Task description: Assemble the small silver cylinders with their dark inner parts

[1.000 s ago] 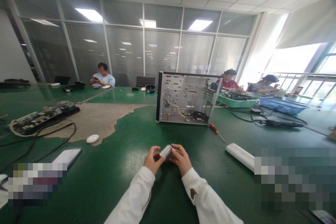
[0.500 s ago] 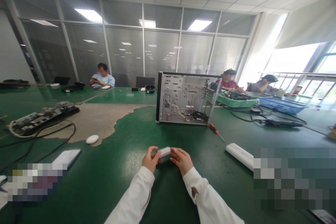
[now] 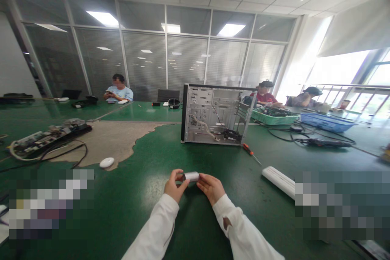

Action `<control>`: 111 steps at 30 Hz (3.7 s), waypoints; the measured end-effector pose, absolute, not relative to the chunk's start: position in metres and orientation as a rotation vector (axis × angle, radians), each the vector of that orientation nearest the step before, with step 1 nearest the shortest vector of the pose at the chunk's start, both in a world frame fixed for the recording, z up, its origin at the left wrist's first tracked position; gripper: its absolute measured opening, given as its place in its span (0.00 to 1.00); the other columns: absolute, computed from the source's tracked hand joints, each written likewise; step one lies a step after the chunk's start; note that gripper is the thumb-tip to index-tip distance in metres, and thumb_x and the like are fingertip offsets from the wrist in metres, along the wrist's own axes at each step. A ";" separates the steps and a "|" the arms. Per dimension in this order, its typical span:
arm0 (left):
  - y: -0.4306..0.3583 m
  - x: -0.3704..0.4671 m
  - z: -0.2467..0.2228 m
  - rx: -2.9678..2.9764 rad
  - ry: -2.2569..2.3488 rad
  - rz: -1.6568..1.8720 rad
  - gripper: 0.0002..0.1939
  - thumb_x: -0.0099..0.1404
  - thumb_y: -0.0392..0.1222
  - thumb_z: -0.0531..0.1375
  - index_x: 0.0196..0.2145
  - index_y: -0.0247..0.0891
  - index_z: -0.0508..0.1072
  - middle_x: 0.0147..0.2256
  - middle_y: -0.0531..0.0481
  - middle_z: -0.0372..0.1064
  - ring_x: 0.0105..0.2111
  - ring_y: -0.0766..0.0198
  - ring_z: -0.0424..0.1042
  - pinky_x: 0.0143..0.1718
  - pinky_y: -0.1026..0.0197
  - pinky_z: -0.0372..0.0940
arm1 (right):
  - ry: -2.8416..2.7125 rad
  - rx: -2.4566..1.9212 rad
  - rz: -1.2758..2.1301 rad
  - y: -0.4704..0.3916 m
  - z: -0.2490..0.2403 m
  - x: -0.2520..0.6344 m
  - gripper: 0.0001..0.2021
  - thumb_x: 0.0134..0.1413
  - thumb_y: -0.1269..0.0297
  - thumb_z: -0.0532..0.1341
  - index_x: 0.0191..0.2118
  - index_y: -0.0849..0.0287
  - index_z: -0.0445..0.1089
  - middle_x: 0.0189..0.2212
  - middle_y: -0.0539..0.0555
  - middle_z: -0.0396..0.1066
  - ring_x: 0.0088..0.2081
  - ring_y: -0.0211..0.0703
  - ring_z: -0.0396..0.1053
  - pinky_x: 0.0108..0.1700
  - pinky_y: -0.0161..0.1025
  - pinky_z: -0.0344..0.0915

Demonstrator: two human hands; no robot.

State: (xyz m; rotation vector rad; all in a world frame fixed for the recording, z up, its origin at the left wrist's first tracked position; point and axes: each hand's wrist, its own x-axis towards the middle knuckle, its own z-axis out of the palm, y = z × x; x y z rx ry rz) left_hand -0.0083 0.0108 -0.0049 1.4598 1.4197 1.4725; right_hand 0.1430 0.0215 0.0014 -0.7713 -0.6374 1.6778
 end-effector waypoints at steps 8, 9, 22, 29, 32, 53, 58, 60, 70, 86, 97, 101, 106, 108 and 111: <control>0.006 -0.009 0.005 1.640 1.432 1.459 0.19 0.44 0.34 0.58 0.37 0.37 0.62 0.35 0.47 0.67 0.34 0.62 0.68 0.24 0.66 0.62 | -0.602 -0.733 1.736 0.022 -0.001 0.141 0.11 0.25 0.69 0.67 0.24 0.63 0.71 0.24 0.54 0.72 0.30 0.40 0.69 0.40 0.37 0.64; 0.005 -0.009 0.006 1.674 1.415 1.460 0.18 0.44 0.33 0.57 0.37 0.37 0.62 0.35 0.48 0.67 0.34 0.62 0.67 0.24 0.66 0.62 | -0.597 -0.727 1.744 0.021 -0.001 0.141 0.11 0.25 0.69 0.67 0.24 0.63 0.71 0.24 0.54 0.72 0.30 0.40 0.69 0.40 0.37 0.64; -0.010 -0.004 0.023 2.330 1.246 1.400 0.15 0.49 0.29 0.54 0.36 0.38 0.64 0.38 0.48 0.65 0.38 0.62 0.64 0.29 0.64 0.64 | -0.520 -0.650 1.780 0.019 0.003 0.140 0.10 0.28 0.71 0.66 0.24 0.66 0.71 0.24 0.55 0.72 0.31 0.40 0.69 0.39 0.36 0.64; -0.012 -0.002 0.024 2.625 1.105 1.352 0.13 0.53 0.28 0.50 0.36 0.38 0.65 0.39 0.46 0.63 0.41 0.62 0.61 0.43 0.56 0.60 | -0.512 -0.699 1.842 0.017 0.003 0.141 0.14 0.30 0.69 0.66 0.31 0.63 0.69 0.25 0.53 0.71 0.27 0.38 0.69 0.30 0.35 0.66; -0.015 0.000 0.024 2.647 1.142 1.339 0.13 0.54 0.28 0.49 0.36 0.38 0.65 0.41 0.45 0.61 0.41 0.62 0.61 0.41 0.57 0.62 | -0.533 -0.695 1.853 0.016 0.003 0.139 0.16 0.30 0.70 0.66 0.32 0.63 0.68 0.26 0.54 0.71 0.27 0.39 0.69 0.30 0.34 0.66; -0.013 -0.002 0.020 2.399 1.266 1.391 0.19 0.52 0.33 0.53 0.44 0.38 0.60 0.42 0.43 0.61 0.43 0.58 0.61 0.41 0.54 0.62 | -0.568 -0.787 1.928 0.009 0.013 0.133 0.13 0.37 0.62 0.64 0.29 0.67 0.66 0.23 0.55 0.70 0.23 0.35 0.68 0.29 0.31 0.66; -0.012 -0.002 0.018 2.383 1.272 1.373 0.19 0.53 0.35 0.53 0.44 0.38 0.59 0.42 0.43 0.60 0.43 0.58 0.61 0.39 0.55 0.63 | -0.556 -0.802 1.942 0.007 0.016 0.134 0.13 0.37 0.63 0.63 0.29 0.67 0.66 0.23 0.55 0.70 0.23 0.35 0.68 0.28 0.30 0.66; -0.011 -0.002 0.017 2.381 1.271 1.373 0.19 0.53 0.34 0.53 0.44 0.38 0.59 0.42 0.43 0.59 0.43 0.58 0.61 0.39 0.56 0.64 | -0.551 -0.808 1.948 0.007 0.018 0.134 0.12 0.38 0.63 0.63 0.29 0.67 0.66 0.22 0.55 0.69 0.23 0.35 0.68 0.28 0.30 0.66; -0.015 0.000 0.023 2.390 1.249 1.356 0.18 0.51 0.33 0.53 0.42 0.39 0.61 0.41 0.44 0.60 0.43 0.58 0.61 0.40 0.56 0.63 | -0.551 -0.806 1.981 0.007 0.017 0.135 0.11 0.40 0.63 0.62 0.29 0.67 0.66 0.22 0.55 0.69 0.23 0.36 0.68 0.27 0.31 0.65; -0.014 0.001 0.021 2.210 1.211 1.276 0.23 0.50 0.40 0.57 0.45 0.36 0.57 0.41 0.43 0.61 0.40 0.59 0.63 0.38 0.55 0.63 | -0.997 -0.719 1.320 0.005 0.022 0.136 0.17 0.29 0.68 0.66 0.31 0.59 0.64 0.32 0.52 0.69 0.33 0.40 0.67 0.36 0.38 0.64; -0.009 -0.001 0.017 2.116 1.312 1.299 0.19 0.46 0.30 0.55 0.38 0.39 0.63 0.35 0.50 0.66 0.36 0.62 0.66 0.32 0.61 0.63 | -1.504 -0.748 0.890 -0.015 0.038 0.136 0.15 0.33 0.74 0.61 0.33 0.56 0.68 0.37 0.54 0.66 0.42 0.44 0.62 0.45 0.39 0.60; -0.008 -0.003 0.018 2.120 1.317 1.313 0.17 0.46 0.31 0.56 0.36 0.39 0.64 0.35 0.50 0.66 0.36 0.61 0.66 0.33 0.60 0.63 | -1.482 -0.765 0.880 -0.014 0.036 0.135 0.21 0.31 0.76 0.61 0.38 0.56 0.66 0.36 0.53 0.65 0.40 0.43 0.63 0.45 0.39 0.60; -0.006 -0.005 0.017 2.098 1.297 1.318 0.19 0.44 0.28 0.56 0.37 0.39 0.64 0.37 0.50 0.66 0.37 0.62 0.65 0.35 0.60 0.62 | -1.520 -0.746 0.880 -0.013 0.033 0.134 0.25 0.30 0.77 0.61 0.42 0.56 0.64 0.39 0.54 0.64 0.41 0.43 0.63 0.46 0.40 0.59; -0.006 -0.005 0.018 2.079 1.289 1.328 0.20 0.43 0.27 0.55 0.37 0.39 0.63 0.37 0.50 0.66 0.37 0.62 0.65 0.35 0.61 0.62 | -1.574 -0.743 0.854 -0.012 0.032 0.134 0.26 0.32 0.77 0.60 0.43 0.55 0.62 0.40 0.54 0.63 0.42 0.44 0.62 0.47 0.41 0.58; -0.006 -0.004 0.018 2.052 1.277 1.340 0.20 0.44 0.27 0.55 0.37 0.39 0.64 0.37 0.51 0.66 0.37 0.63 0.66 0.36 0.61 0.62 | -1.650 -0.743 0.785 -0.013 0.033 0.135 0.27 0.33 0.78 0.59 0.45 0.55 0.61 0.41 0.54 0.62 0.43 0.44 0.61 0.48 0.41 0.58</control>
